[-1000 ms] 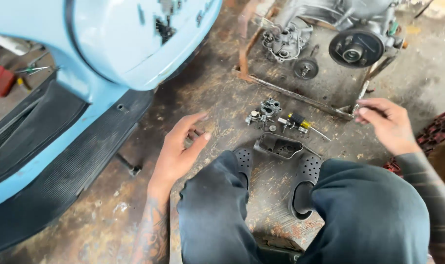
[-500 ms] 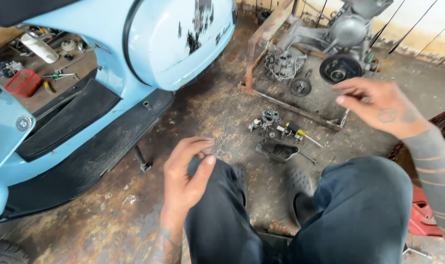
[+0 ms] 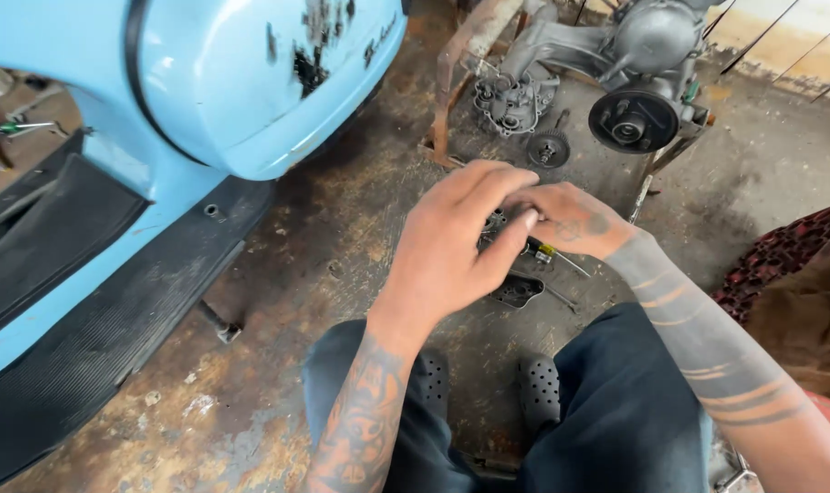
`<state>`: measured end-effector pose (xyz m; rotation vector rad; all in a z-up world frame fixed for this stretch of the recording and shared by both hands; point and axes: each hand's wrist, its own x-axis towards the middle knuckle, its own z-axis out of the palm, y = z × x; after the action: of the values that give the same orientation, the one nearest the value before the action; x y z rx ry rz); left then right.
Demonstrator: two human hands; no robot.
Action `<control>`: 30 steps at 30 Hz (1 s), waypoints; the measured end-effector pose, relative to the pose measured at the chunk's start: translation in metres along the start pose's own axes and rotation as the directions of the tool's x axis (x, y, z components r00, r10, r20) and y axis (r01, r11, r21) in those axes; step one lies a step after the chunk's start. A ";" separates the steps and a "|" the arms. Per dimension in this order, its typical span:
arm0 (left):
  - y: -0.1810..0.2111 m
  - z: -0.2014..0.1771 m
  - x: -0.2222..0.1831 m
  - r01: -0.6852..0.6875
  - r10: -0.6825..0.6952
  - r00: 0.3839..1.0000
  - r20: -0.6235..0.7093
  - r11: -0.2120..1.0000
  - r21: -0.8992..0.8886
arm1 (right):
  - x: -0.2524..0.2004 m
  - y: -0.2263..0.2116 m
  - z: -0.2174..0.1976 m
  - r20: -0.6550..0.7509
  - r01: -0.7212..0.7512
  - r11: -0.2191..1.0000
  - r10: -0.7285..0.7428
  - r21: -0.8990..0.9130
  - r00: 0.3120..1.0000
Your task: Disassembling a motorcycle carburetor to inspect and clean internal components
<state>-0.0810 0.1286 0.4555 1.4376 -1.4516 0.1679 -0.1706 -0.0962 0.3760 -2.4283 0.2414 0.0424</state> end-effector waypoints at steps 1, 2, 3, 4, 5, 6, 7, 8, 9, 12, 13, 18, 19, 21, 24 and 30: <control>-0.024 0.010 -0.003 0.014 -0.014 1.000 0.005 1.000 -0.010 | 0.013 0.008 0.004 0.011 -0.013 1.000 0.013 0.006 1.000; -0.048 0.021 -0.007 0.033 -0.032 0.999 -0.014 0.999 0.034 | 0.025 0.016 0.008 0.027 -0.022 0.999 0.021 0.029 0.999; -0.072 0.031 -0.012 0.054 -0.052 0.998 -0.032 0.996 0.077 | 0.038 0.025 0.013 0.044 -0.033 0.998 0.031 0.054 0.999; -0.090 0.035 -0.021 0.070 -0.068 0.997 -0.026 0.995 0.067 | 0.054 0.044 0.023 0.057 -0.048 0.997 0.044 0.060 0.997; -0.108 0.037 -0.028 0.200 -0.209 0.975 0.076 0.974 0.109 | 0.072 0.063 0.032 0.111 -0.136 0.991 0.137 -0.017 0.984; -0.127 0.039 -0.035 0.319 -0.346 0.922 0.173 0.933 0.164 | 0.091 0.081 0.040 0.159 -0.217 0.971 0.231 -0.099 0.960; -0.134 0.039 -0.029 0.336 -0.362 0.915 0.178 0.928 0.158 | 0.107 0.112 0.061 0.176 -0.225 0.970 0.239 -0.095 0.955; -0.140 0.039 -0.024 0.440 -0.478 0.847 0.233 0.876 0.198 | 0.121 0.142 0.083 0.176 -0.231 0.940 0.279 -0.249 0.944; -0.150 0.038 -0.016 0.523 -0.576 0.767 0.281 0.816 0.246 | 0.139 0.172 0.103 0.161 -0.227 0.889 0.312 -0.398 0.936; -0.176 0.044 -0.009 0.560 -0.647 0.709 0.281 0.758 0.334 | 0.164 0.236 0.140 0.326 -0.428 0.878 0.478 -0.215 0.816; -0.181 0.042 -0.010 0.573 -0.660 0.691 0.296 0.749 0.334 | 0.171 0.252 0.159 0.347 -0.438 0.875 0.484 -0.208 0.803; -0.191 0.030 -0.012 0.721 -0.791 0.525 0.314 0.609 0.330 | 0.204 0.300 0.223 0.272 -0.084 0.815 0.286 -0.573 0.919; -0.193 0.029 -0.012 0.723 -0.793 0.524 0.311 0.607 0.330 | 0.212 0.306 0.232 0.274 -0.080 0.815 0.284 -0.574 0.919; -0.194 0.025 -0.013 0.762 -0.830 0.448 0.333 0.549 0.342 | 0.226 0.314 0.251 0.206 -0.027 0.693 0.252 -0.721 0.946; -0.195 0.030 -0.028 0.740 -0.808 0.547 0.220 0.589 0.325 | 0.229 0.346 0.275 0.061 -0.025 0.711 0.095 -0.703 0.994; -0.196 0.030 -0.026 0.767 -0.834 0.500 0.233 0.552 0.328 | 0.239 0.352 0.296 0.020 -0.065 0.725 0.108 -0.686 0.994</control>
<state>0.0520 0.0711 0.3176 2.2611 -0.8758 -0.6230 0.0093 -0.2070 -0.0972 -3.1538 0.3627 0.2947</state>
